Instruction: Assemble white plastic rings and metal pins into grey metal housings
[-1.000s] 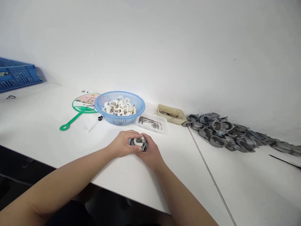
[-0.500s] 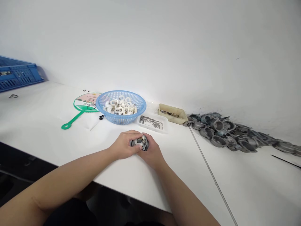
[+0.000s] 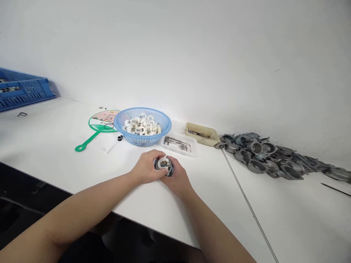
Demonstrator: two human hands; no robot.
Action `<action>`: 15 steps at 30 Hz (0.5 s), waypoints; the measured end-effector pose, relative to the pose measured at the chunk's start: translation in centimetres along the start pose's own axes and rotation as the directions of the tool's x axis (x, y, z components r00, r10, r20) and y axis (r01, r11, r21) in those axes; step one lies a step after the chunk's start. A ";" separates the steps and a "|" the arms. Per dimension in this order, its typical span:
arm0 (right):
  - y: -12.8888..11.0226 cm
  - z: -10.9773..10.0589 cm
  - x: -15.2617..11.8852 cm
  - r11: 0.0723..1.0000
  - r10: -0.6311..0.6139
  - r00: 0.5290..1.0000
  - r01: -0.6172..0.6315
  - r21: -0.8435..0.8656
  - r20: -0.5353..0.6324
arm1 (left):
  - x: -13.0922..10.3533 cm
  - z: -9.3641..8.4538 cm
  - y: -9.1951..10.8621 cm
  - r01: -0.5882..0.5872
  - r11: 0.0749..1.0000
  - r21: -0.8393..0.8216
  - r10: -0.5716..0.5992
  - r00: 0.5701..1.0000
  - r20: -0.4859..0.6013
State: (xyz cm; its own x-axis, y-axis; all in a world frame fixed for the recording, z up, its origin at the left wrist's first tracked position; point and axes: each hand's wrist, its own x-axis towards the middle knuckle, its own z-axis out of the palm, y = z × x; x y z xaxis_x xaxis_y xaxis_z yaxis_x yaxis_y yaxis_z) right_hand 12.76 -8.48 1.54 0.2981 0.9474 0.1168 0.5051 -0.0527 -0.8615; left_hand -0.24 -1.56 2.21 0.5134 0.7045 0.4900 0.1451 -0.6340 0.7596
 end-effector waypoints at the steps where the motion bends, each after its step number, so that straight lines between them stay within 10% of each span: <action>1: 0.0 0.0 0.0 1.000 -0.002 1.000 0.002 0.004 -0.003 | 0.0 0.1 0.0 -0.011 1.000 -0.004 0.011 1.000 -0.002; 15: -0.1 -0.2 0.0 1.000 0.002 1.000 -0.002 -0.008 0.006 | 0.3 0.2 -0.3 0.035 0.999 -0.034 -0.034 0.999 0.024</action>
State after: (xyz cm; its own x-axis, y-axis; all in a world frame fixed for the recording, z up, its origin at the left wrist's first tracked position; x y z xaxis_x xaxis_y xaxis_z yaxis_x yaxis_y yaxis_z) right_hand 12.85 -8.48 1.74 0.2943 0.9492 0.1116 0.5109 -0.0576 -0.8577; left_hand 0.00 -1.25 2.09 0.5282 0.7180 0.4533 0.1339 -0.5976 0.7906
